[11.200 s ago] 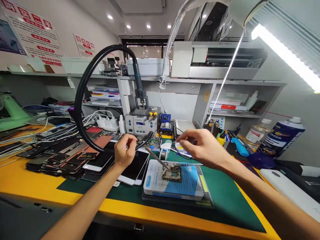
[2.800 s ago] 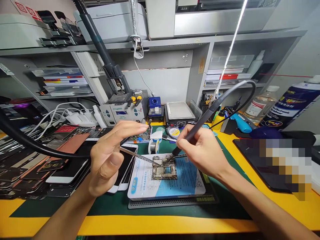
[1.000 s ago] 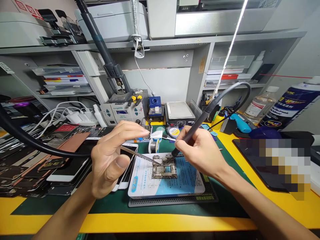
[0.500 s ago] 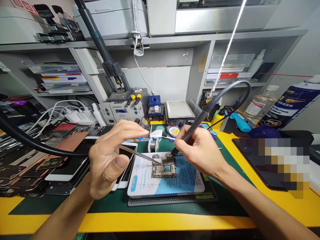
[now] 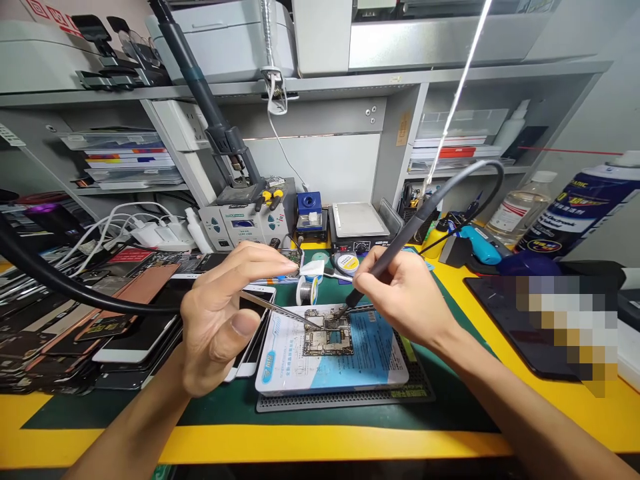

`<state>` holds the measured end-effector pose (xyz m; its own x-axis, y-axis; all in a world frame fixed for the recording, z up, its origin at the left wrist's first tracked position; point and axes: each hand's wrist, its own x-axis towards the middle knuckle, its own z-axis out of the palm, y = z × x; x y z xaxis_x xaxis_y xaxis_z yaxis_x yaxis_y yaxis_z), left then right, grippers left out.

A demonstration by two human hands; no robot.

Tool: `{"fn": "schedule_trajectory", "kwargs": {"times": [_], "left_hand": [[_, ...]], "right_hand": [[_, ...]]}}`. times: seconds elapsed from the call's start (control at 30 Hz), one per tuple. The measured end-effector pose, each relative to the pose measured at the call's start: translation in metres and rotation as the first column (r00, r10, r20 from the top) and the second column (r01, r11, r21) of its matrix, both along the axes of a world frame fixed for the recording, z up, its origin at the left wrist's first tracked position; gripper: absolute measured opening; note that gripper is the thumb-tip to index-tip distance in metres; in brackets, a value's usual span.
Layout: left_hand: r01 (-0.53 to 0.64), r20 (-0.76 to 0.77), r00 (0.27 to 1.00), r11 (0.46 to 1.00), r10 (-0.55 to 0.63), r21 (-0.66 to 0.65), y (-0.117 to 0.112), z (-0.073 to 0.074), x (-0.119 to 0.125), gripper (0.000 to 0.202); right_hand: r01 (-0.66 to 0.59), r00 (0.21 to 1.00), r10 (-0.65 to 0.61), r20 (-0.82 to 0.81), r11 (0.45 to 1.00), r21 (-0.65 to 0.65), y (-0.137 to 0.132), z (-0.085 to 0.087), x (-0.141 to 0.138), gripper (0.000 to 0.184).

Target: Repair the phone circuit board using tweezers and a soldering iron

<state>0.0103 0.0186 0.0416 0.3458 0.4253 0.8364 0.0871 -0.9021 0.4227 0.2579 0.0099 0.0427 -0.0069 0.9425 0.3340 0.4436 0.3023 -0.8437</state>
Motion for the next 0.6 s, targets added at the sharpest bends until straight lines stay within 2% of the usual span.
{"fn": "schedule_trajectory", "kwargs": {"times": [0.6], "left_hand": [[-0.033,-0.023,0.999,0.999,0.032,-0.040,-0.0049,0.0023,-0.0005,0.044]], "right_hand": [[-0.013,0.999,0.014,0.041,1.000,-0.015,-0.0023,-0.0022,-0.0045,0.016]]}}
